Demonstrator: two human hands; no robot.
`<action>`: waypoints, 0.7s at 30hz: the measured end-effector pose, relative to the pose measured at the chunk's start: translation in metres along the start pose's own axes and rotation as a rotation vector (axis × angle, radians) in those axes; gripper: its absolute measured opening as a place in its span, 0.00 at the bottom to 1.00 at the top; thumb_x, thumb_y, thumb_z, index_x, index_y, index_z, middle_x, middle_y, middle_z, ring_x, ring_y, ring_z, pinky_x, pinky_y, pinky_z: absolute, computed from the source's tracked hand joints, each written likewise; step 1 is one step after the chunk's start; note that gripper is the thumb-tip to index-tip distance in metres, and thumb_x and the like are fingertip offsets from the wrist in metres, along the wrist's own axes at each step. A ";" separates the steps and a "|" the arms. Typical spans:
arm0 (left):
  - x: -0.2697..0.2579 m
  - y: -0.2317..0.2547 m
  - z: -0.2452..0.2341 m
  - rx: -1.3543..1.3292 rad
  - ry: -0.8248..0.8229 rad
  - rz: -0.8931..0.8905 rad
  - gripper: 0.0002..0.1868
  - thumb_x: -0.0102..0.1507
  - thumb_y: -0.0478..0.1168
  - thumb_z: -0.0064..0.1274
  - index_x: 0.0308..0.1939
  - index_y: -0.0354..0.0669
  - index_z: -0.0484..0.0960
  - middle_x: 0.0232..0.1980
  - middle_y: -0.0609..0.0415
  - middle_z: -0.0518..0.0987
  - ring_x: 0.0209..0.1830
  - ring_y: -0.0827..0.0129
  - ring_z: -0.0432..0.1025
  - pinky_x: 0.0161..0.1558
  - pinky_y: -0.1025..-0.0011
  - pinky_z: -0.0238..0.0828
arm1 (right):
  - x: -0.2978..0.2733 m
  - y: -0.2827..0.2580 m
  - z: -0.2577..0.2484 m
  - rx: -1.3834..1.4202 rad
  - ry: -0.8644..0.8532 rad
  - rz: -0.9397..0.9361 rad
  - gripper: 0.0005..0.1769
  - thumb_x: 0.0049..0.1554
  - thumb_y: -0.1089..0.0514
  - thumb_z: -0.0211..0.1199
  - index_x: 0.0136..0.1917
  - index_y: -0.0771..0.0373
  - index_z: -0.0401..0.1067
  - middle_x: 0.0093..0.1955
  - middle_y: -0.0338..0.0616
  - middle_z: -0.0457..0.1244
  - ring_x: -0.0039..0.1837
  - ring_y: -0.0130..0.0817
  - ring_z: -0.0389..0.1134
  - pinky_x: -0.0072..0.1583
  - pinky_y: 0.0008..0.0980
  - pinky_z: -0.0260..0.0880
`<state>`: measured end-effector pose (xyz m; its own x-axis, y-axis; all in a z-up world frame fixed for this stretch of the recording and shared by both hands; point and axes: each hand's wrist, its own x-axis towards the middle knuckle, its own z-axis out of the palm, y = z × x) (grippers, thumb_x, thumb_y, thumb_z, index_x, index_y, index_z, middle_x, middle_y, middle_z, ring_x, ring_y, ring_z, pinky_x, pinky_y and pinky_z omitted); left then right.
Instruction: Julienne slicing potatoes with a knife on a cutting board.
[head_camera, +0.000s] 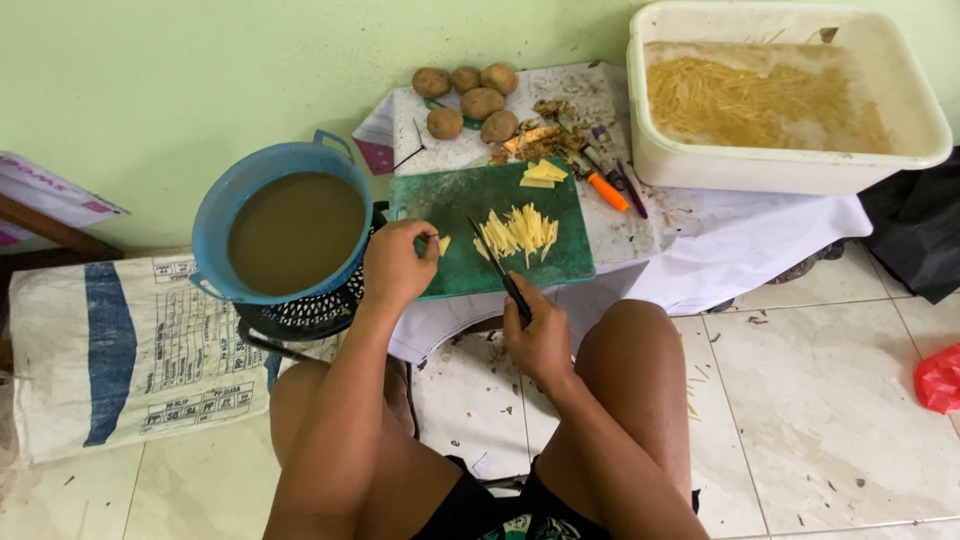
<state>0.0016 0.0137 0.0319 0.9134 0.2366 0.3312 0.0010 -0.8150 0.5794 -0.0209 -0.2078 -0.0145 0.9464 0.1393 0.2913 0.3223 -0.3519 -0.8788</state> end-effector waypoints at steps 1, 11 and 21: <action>-0.002 -0.003 -0.001 0.001 -0.001 -0.005 0.06 0.64 0.34 0.57 0.41 0.42 0.88 0.37 0.48 0.85 0.40 0.52 0.80 0.41 0.61 0.79 | -0.001 0.000 0.001 0.000 -0.005 0.003 0.19 0.59 0.65 0.60 0.64 0.65 0.77 0.31 0.56 0.68 0.26 0.35 0.65 0.27 0.32 0.61; -0.007 -0.023 0.001 0.065 -0.100 0.002 0.09 0.62 0.35 0.58 0.45 0.45 0.89 0.41 0.50 0.86 0.46 0.52 0.79 0.49 0.58 0.75 | -0.009 -0.002 0.007 -0.017 -0.045 -0.015 0.21 0.59 0.65 0.59 0.65 0.62 0.76 0.30 0.59 0.67 0.26 0.41 0.66 0.27 0.34 0.60; 0.002 -0.017 0.024 0.088 -0.139 -0.038 0.08 0.58 0.37 0.63 0.41 0.49 0.90 0.37 0.55 0.85 0.44 0.54 0.79 0.49 0.59 0.74 | -0.013 -0.017 0.009 -0.010 -0.105 0.031 0.27 0.58 0.66 0.57 0.70 0.54 0.74 0.33 0.62 0.69 0.28 0.44 0.68 0.30 0.37 0.62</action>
<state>0.0132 0.0149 0.0050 0.9596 0.1976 0.2002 0.0667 -0.8512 0.5205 -0.0389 -0.1951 -0.0072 0.9488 0.2244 0.2222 0.2935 -0.3668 -0.8828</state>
